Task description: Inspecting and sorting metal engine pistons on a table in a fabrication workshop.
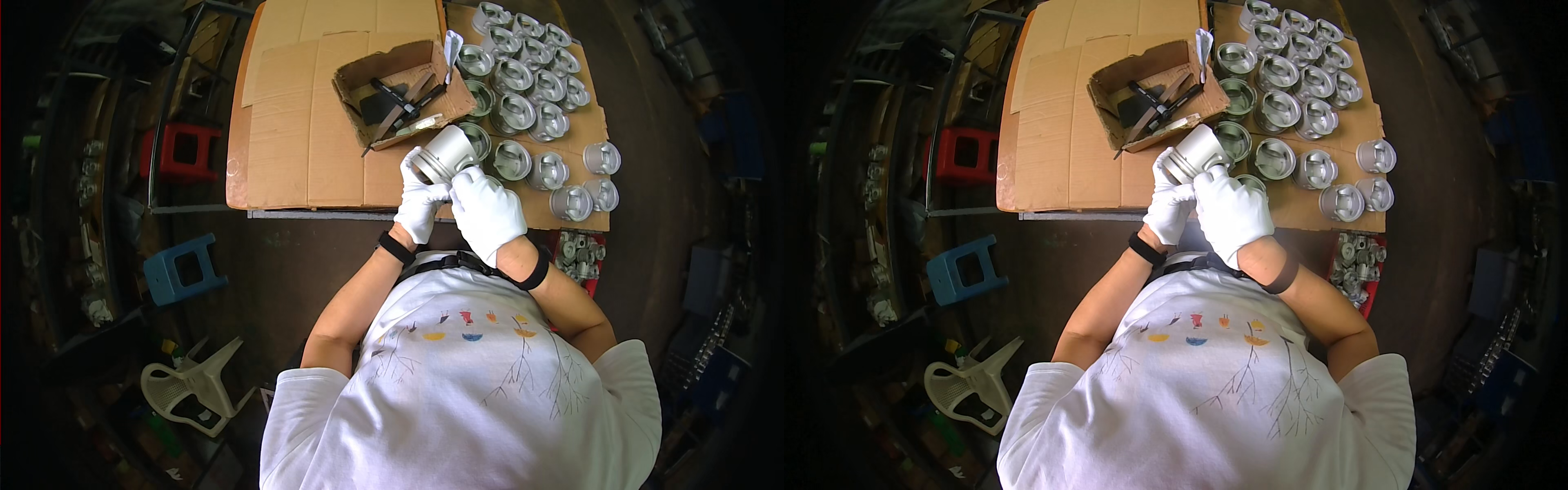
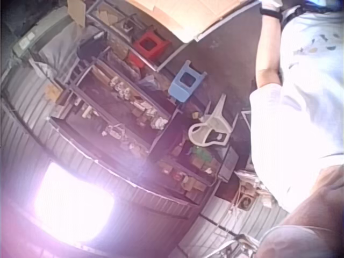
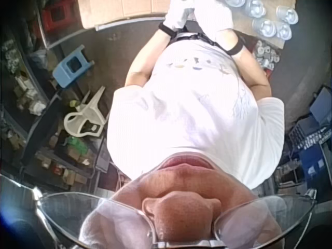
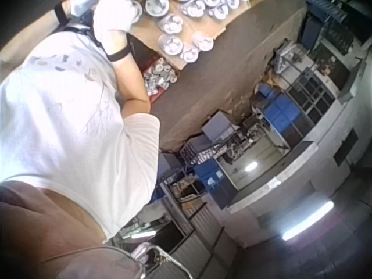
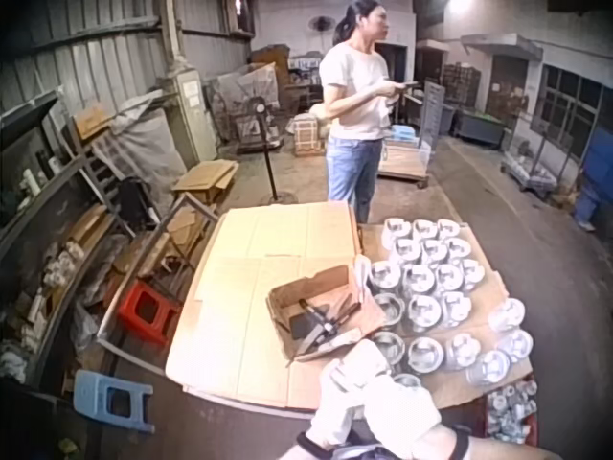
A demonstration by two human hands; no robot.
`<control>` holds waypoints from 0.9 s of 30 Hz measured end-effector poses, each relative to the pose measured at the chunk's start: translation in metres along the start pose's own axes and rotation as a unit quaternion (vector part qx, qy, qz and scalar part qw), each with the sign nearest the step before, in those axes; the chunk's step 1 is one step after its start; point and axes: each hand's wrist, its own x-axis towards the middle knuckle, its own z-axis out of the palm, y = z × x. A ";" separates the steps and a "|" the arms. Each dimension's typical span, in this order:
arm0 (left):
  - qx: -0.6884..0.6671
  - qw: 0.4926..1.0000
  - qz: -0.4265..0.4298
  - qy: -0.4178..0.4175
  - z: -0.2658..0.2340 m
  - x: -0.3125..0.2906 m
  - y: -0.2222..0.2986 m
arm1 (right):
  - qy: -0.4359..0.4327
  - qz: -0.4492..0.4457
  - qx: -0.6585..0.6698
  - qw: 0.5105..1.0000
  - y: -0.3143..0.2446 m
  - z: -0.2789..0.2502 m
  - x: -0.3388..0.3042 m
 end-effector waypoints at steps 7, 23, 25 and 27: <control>-0.006 1.000 -0.017 0.005 0.004 -0.003 0.004 | -0.014 0.003 0.002 1.000 0.000 -0.001 0.000; -0.050 0.997 -0.030 -0.046 -0.004 0.000 -0.002 | 0.034 -0.007 -0.017 0.999 0.001 0.003 -0.002; -0.058 0.997 -0.021 -0.049 -0.002 0.000 -0.001 | 0.030 -0.003 -0.010 1.000 0.001 0.004 -0.002; -0.053 0.998 -0.013 -0.042 0.002 -0.002 0.001 | 0.022 0.000 0.006 1.000 0.001 0.004 -0.002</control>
